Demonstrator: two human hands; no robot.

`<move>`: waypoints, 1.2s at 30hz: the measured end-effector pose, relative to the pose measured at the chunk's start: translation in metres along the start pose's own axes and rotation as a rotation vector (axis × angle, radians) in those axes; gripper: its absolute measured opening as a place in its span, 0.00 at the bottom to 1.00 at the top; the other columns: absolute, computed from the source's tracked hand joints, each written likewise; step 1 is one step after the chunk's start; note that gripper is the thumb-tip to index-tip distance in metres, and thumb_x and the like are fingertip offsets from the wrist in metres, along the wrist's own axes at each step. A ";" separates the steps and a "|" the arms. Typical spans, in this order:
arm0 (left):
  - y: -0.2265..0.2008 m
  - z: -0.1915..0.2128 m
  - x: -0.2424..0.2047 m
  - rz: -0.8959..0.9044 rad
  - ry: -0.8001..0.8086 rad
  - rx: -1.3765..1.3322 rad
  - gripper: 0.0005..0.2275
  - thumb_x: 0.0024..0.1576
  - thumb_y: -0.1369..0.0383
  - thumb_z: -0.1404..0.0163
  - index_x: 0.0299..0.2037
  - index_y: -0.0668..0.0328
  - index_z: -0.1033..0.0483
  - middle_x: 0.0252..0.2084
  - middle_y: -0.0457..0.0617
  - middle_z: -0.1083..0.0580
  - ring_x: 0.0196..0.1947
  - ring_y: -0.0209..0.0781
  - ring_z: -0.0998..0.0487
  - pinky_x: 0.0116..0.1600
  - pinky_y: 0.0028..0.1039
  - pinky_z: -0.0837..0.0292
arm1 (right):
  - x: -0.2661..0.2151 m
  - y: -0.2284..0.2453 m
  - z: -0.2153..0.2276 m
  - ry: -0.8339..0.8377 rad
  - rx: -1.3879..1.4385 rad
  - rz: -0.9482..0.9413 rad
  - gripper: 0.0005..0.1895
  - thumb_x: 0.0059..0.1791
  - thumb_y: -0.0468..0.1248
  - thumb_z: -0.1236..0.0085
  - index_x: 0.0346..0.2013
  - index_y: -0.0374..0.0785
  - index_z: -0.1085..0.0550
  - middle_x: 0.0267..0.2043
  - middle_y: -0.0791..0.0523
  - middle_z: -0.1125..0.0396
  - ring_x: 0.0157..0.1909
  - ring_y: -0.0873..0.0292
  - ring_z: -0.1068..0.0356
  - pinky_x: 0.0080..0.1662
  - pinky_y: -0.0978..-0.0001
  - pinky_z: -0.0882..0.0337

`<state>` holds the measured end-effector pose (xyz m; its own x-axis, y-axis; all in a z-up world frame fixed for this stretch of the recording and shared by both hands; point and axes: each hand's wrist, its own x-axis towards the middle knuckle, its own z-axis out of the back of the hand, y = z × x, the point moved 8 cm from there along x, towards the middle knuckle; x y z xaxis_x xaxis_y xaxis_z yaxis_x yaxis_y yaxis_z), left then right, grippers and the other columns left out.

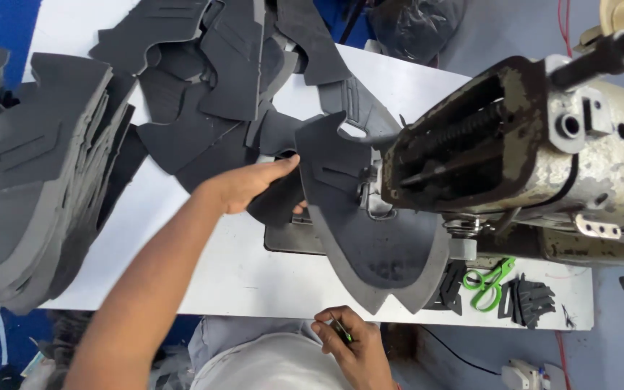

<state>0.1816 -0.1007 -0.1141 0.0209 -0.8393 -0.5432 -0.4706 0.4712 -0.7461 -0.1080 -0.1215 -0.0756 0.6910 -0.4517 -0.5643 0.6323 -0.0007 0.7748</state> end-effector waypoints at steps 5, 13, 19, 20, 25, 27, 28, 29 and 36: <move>0.008 0.007 0.005 -0.257 -0.130 -0.433 0.25 0.64 0.47 0.51 0.56 0.64 0.24 0.40 0.49 0.24 0.37 0.39 0.25 0.42 0.29 0.27 | 0.004 0.005 -0.008 0.027 -0.003 -0.046 0.09 0.48 0.35 0.35 0.38 0.33 0.21 0.22 0.56 0.27 0.25 0.67 0.27 0.30 0.74 0.30; -0.128 -0.038 -0.162 -1.084 -0.603 0.458 0.22 0.52 0.73 0.35 0.58 0.58 0.23 0.46 0.51 0.20 0.44 0.41 0.23 0.53 0.31 0.28 | 0.017 0.017 -0.006 0.022 -0.072 0.032 0.14 0.53 0.42 0.44 0.46 0.35 0.22 0.19 0.56 0.33 0.25 0.69 0.35 0.29 0.75 0.39; -0.104 -0.056 -0.187 -0.847 -1.129 1.058 0.14 0.60 0.72 0.42 0.56 0.48 0.18 0.41 0.58 0.21 0.33 0.52 0.18 0.37 0.35 0.23 | 0.051 0.064 -0.015 -0.056 0.070 0.182 0.20 0.57 0.45 0.57 0.50 0.35 0.22 0.22 0.60 0.38 0.22 0.69 0.48 0.27 0.74 0.45; -0.098 -0.057 -0.187 -0.800 -1.151 1.018 0.15 0.61 0.70 0.44 0.58 0.51 0.21 0.41 0.58 0.21 0.31 0.53 0.18 0.35 0.35 0.24 | 0.057 0.077 -0.019 -0.054 0.116 0.302 0.19 0.58 0.45 0.55 0.50 0.32 0.24 0.24 0.61 0.38 0.25 0.70 0.46 0.29 0.75 0.43; -0.081 -0.055 -0.191 -0.681 -1.211 0.946 0.19 0.61 0.68 0.46 0.64 0.58 0.28 0.37 0.61 0.21 0.29 0.55 0.18 0.32 0.36 0.24 | 0.087 0.127 -0.048 0.000 0.250 0.434 0.20 0.59 0.47 0.52 0.45 0.31 0.24 0.24 0.62 0.42 0.25 0.70 0.48 0.28 0.76 0.46; -0.078 -0.057 -0.193 -0.719 -1.200 0.929 0.19 0.62 0.68 0.47 0.64 0.58 0.31 0.41 0.63 0.20 0.31 0.55 0.17 0.31 0.35 0.23 | 0.097 0.139 -0.057 0.018 0.361 0.308 0.19 0.57 0.48 0.53 0.44 0.37 0.22 0.23 0.63 0.41 0.23 0.72 0.48 0.26 0.77 0.47; -0.076 -0.057 -0.194 -0.718 -1.202 0.930 0.19 0.62 0.68 0.47 0.64 0.58 0.31 0.41 0.63 0.20 0.31 0.55 0.17 0.31 0.35 0.23 | 0.102 0.141 -0.060 0.020 0.362 0.308 0.19 0.57 0.48 0.53 0.44 0.37 0.22 0.23 0.63 0.41 0.23 0.72 0.48 0.26 0.77 0.47; -0.075 -0.057 -0.194 -0.731 -1.198 0.927 0.19 0.62 0.68 0.46 0.64 0.59 0.31 0.42 0.63 0.20 0.32 0.55 0.17 0.32 0.35 0.23 | 0.109 0.139 -0.065 0.064 0.504 0.249 0.17 0.57 0.48 0.52 0.42 0.38 0.23 0.24 0.64 0.42 0.23 0.72 0.49 0.25 0.78 0.50; -0.080 -0.062 -0.210 -0.748 -1.206 0.980 0.19 0.60 0.69 0.44 0.62 0.59 0.28 0.41 0.61 0.20 0.30 0.56 0.18 0.32 0.36 0.24 | 0.119 0.137 -0.076 0.277 0.782 0.118 0.20 0.57 0.53 0.52 0.33 0.42 0.28 0.20 0.66 0.47 0.17 0.73 0.57 0.21 0.78 0.57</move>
<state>0.1599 0.0208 0.0839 0.7807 -0.4917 0.3857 0.6100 0.4654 -0.6414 0.0874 -0.1072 -0.0578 0.8631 -0.2523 -0.4376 0.1957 -0.6316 0.7502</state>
